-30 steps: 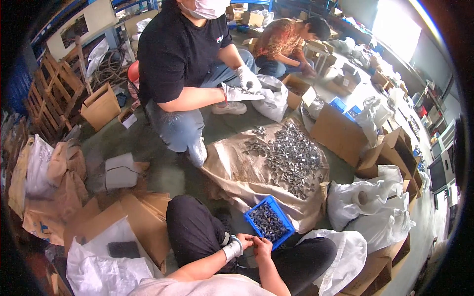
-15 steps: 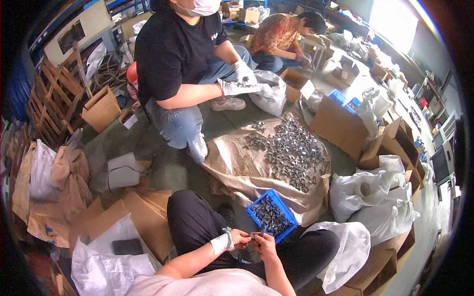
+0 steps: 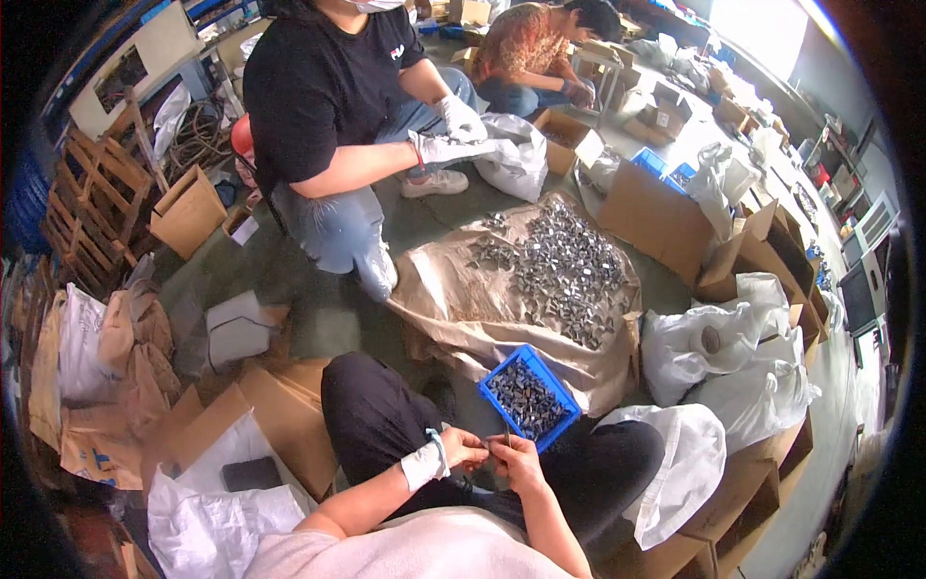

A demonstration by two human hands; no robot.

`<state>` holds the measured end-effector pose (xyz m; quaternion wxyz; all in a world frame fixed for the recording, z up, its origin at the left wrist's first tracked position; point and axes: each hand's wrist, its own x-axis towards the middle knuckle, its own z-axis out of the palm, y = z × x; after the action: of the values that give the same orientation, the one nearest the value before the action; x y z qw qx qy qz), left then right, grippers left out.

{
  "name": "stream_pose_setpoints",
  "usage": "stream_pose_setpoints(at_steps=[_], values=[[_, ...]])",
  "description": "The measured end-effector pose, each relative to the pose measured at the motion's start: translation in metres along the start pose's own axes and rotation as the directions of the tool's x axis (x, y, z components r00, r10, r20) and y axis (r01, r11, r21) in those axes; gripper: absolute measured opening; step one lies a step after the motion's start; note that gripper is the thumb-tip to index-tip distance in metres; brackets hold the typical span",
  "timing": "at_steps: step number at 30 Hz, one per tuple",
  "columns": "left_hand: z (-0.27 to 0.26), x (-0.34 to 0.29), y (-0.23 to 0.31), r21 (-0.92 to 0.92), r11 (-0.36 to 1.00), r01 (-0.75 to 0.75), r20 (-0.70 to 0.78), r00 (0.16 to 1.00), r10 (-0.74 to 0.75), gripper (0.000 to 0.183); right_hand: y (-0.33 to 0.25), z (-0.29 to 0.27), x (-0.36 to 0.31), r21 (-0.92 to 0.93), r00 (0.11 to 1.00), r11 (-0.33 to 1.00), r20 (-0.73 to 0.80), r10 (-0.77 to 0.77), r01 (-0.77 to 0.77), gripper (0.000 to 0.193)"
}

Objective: The person assembles metal fasteners by fitting metal components together by hand, displaying and sorting the assembled pieces, and picking additional parts from a plastic container.

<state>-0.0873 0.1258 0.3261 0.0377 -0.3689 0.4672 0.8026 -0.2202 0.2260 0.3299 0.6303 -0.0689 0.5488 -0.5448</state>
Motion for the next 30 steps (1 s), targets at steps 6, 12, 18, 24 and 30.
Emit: stream_pose_setpoints(at_steps=[6, 12, 18, 24, 30], values=[[0.0, -0.012, 0.034, 0.126, 0.991, -0.049, -0.045, 0.997, 0.055, 0.011, -0.029, 0.009, -0.005, -0.067, 0.997, 0.995, 0.043, -0.069, 0.071, 0.019], [-0.002, -0.021, 0.049, -0.391, 0.914, -0.112, -0.075, 0.993, 0.09, 0.014, -0.043, 0.009, -0.001, 0.069, 0.997, 0.996, -0.056, -0.048, 0.052, 0.024], [0.009, -0.036, 0.056, -0.377, 0.909, -0.176, -0.147, 0.981, 0.128, 0.017, -0.024, 0.001, -0.02, 0.081, 0.991, 0.989, -0.07, -0.114, 0.12, 0.031], [0.016, -0.04, 0.056, -0.318, 0.933, -0.167, -0.196, 0.975, 0.108, 0.02, -0.031, 0.015, -0.034, 0.055, 0.988, 0.987, 0.025, -0.155, 0.154, 0.028], [0.018, -0.041, 0.055, -0.237, 0.961, -0.145, -0.26, 0.962, 0.081, 0.019, -0.036, 0.022, -0.038, 0.19, 0.977, 0.97, 0.125, -0.175, 0.15, 0.031]])
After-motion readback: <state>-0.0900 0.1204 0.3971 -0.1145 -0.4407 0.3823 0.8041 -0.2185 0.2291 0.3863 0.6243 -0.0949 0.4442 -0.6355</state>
